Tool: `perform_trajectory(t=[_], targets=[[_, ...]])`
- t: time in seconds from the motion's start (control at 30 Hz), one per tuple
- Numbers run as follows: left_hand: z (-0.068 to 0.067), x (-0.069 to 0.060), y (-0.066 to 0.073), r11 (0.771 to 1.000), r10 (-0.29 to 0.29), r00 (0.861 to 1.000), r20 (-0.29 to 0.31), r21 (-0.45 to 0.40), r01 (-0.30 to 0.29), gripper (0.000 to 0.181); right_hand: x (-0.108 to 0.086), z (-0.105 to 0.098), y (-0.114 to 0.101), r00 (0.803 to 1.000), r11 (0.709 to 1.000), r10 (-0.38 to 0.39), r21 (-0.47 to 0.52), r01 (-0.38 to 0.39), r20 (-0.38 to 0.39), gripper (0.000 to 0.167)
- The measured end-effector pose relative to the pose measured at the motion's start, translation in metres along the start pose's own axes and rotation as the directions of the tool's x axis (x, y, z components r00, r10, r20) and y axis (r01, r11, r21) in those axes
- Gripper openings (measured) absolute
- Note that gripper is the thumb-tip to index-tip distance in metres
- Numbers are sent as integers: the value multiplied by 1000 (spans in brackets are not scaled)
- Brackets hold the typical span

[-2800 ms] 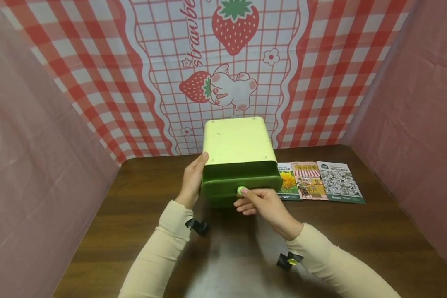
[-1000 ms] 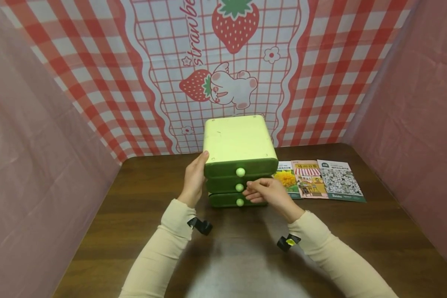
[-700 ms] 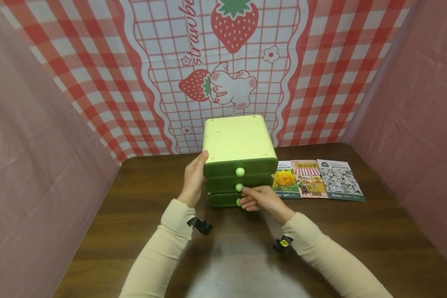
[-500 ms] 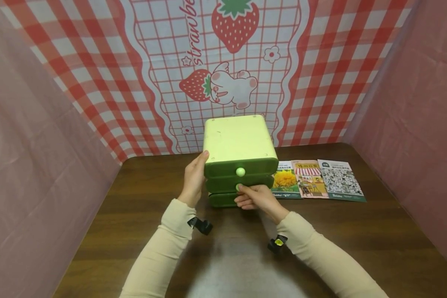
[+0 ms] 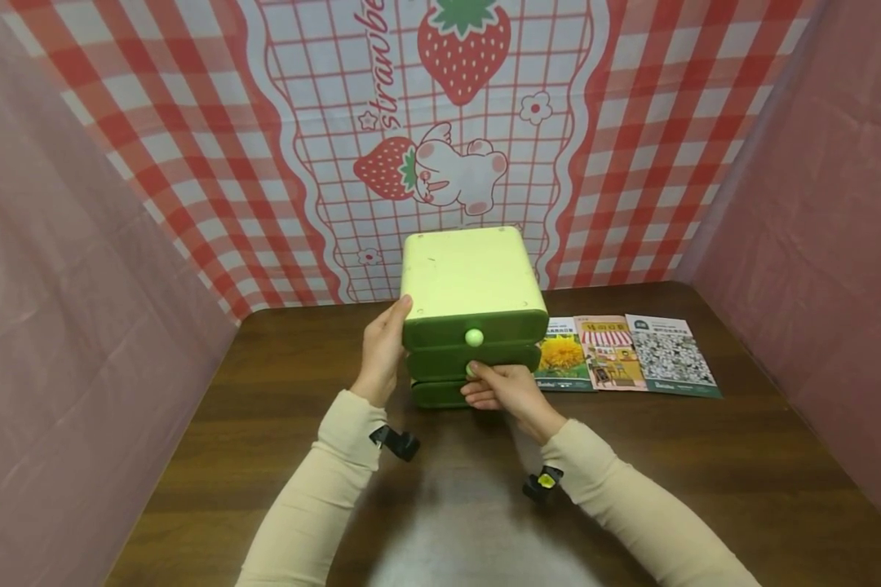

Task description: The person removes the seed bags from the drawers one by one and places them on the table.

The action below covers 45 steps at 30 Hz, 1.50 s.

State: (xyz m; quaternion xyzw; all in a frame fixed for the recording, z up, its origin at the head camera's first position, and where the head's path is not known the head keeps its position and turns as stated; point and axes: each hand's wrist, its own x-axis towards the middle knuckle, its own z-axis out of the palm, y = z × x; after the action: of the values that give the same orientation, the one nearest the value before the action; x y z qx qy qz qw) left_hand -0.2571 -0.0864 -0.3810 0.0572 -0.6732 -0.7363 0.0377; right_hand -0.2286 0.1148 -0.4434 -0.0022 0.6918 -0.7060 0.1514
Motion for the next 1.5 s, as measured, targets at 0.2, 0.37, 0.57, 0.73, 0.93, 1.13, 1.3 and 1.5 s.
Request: perform_trajectory(t=[0.2, 0.37, 0.57, 0.73, 0.93, 1.13, 1.3, 1.5], targets=[[-1, 0, -1, 1000, -9, 1000, 12, -8, 9, 55, -6, 1, -1, 1000, 1000, -1, -19, 1, -7, 49], [-1, 0, -1, 1000, -14, 1000, 6, 3, 14, 54, -13, 3, 0, 1000, 999, -5, -46, 4, -10, 49], [-1, -1, -2, 1000, -17, 1000, 2, 13, 17, 52, -24, 2, 4, 1000, 995, -9, -94, 10, 3, 50], [-3, -1, -2, 1000, -18, 999, 47, 9, 17, 56, -35, 2, 8, 999, 992, -24, -120, 27, 29, 56], [-5, 1, -2, 1000, -3, 994, 111, -12, 4, 63, -51, 4, 12, 999, 993, -21, -112, 25, 36, 59], [-5, 1, -2, 1000, -3, 993, 114, -1, 3, 63, -66, 6, 16, 998, 996, -12, -90, 18, 57, 59], [-5, 1, -3, 1000, -15, 994, 106, 5, 15, 62, -79, 8, 20, 997, 997, -8, -76, 14, 72, 55], [-5, 1, -3, 1000, -10, 995, 97, 24, 7, 62, -91, 11, 25, 997, 998, -16, -64, 21, 74, 53]])
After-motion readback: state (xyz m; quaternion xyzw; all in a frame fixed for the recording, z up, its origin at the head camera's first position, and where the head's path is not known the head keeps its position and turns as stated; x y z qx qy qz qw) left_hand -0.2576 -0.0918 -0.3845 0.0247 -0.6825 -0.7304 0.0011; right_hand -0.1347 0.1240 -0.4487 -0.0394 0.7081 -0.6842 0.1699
